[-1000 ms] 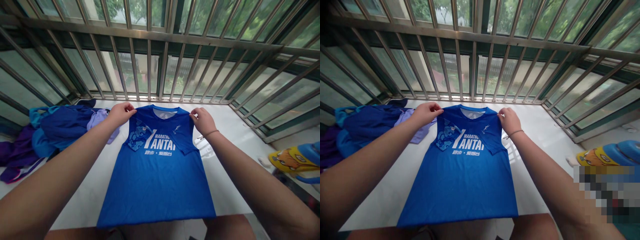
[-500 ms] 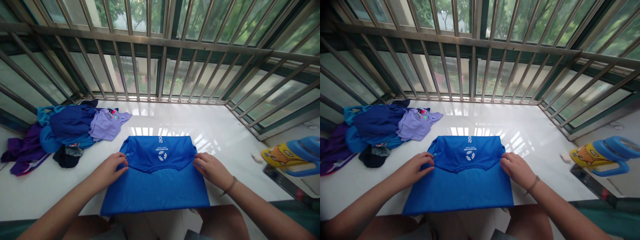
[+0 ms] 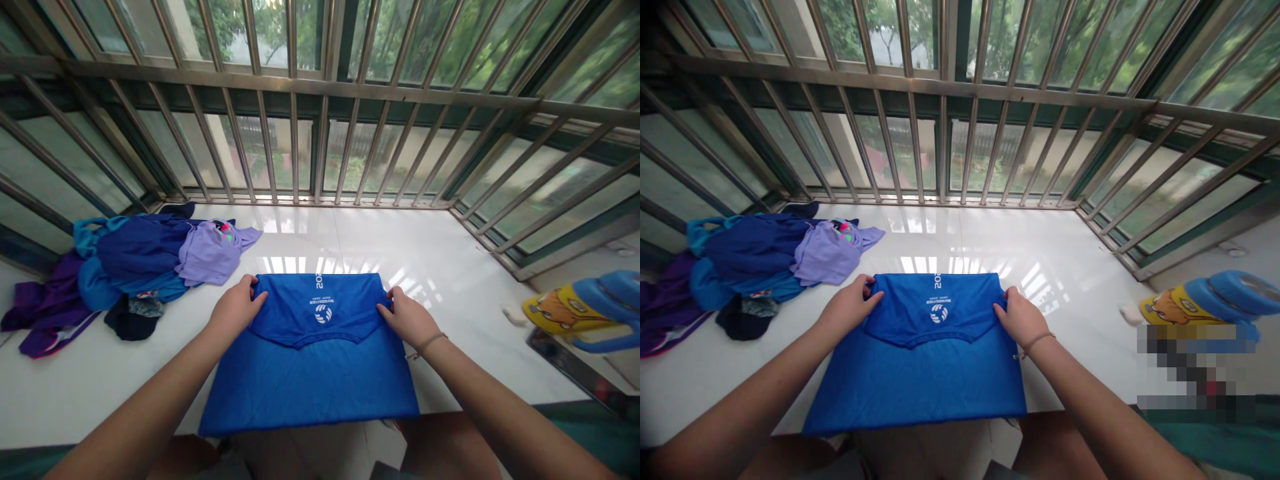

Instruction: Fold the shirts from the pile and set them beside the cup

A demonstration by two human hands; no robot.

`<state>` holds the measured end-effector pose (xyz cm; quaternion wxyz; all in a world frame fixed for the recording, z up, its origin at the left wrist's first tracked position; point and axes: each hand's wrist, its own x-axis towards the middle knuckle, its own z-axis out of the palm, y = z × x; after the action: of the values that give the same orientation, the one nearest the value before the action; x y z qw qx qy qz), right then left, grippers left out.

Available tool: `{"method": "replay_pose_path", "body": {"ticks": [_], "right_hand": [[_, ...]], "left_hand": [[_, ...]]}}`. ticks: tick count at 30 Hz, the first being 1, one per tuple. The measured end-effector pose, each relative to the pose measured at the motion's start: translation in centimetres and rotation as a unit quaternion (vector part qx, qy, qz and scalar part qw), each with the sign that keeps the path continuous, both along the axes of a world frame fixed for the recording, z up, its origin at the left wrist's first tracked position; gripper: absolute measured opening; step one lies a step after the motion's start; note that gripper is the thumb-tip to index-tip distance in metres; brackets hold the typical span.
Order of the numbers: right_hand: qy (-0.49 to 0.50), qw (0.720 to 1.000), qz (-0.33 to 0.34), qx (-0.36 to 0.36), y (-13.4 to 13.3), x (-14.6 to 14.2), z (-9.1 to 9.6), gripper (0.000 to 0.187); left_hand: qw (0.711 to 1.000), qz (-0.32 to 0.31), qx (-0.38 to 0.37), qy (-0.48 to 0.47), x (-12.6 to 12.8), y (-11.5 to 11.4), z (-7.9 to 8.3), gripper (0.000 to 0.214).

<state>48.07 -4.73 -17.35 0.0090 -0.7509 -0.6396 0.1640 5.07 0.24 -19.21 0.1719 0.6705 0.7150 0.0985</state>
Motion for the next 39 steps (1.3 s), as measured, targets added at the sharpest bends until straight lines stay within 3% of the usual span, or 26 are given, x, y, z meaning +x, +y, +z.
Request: {"method": "replay_pose_path", "body": {"ticks": [8, 11, 14, 17, 20, 23, 25, 27, 30, 33, 36, 39], "right_hand": [[0.127, 0.992, -0.013, -0.013, 0.1, 1.2, -0.4, 0.016], [0.159, 0.986, -0.014, -0.058, 0.0, 1.5, -0.4, 0.017], [0.125, 0.990, 0.002, -0.069, -0.2, 1.4, -0.3, 0.019], [0.069, 0.997, 0.011, -0.035, 0.0, 1.1, 0.2, 0.019], [0.030, 0.999, 0.002, 0.030, 1.0, 0.8, 0.6, 0.022], [0.012, 0.991, 0.061, 0.116, 2.9, 0.5, 0.4, 0.021], [0.006, 0.982, 0.126, 0.138, 4.7, 0.4, 0.0, 0.027], [0.005, 0.980, 0.171, 0.104, 6.5, 0.5, -0.3, 0.035], [0.005, 0.982, 0.187, 0.037, 8.9, 0.8, -0.4, 0.030], [0.001, 0.982, 0.188, 0.037, 10.4, 1.1, 0.0, 0.021], [-0.010, 0.981, 0.176, 0.086, 11.2, 1.2, 0.7, 0.021], [0.000, 0.965, 0.161, 0.207, 11.0, 1.3, 1.8, 0.022]], "left_hand": [[0.995, 0.024, 0.014, -0.099, -1.0, 2.2, -0.6, 0.036], [0.995, 0.025, -0.003, -0.094, -1.6, 2.9, -0.9, 0.037], [0.998, 0.002, -0.013, -0.056, -1.9, 3.1, -0.9, 0.042], [0.999, -0.022, 0.015, -0.035, -1.8, 3.0, -0.7, 0.049], [0.993, -0.062, 0.102, -0.019, -1.4, 3.1, -0.4, 0.044], [0.980, -0.137, 0.142, 0.002, -1.2, 4.5, -0.4, 0.041], [0.976, -0.187, 0.107, 0.028, -1.2, 6.0, -0.2, 0.040], [0.971, -0.227, 0.040, 0.059, -1.3, 7.8, 0.2, 0.039], [0.964, -0.247, -0.058, 0.083, -1.5, 10.0, 1.3, 0.032], [0.960, -0.249, -0.099, 0.076, -1.6, 11.5, 2.4, 0.023], [0.972, -0.231, -0.039, 0.031, -2.0, 12.1, 3.4, 0.023], [0.978, -0.196, 0.073, -0.010, -2.5, 12.0, 4.6, 0.025]]}}
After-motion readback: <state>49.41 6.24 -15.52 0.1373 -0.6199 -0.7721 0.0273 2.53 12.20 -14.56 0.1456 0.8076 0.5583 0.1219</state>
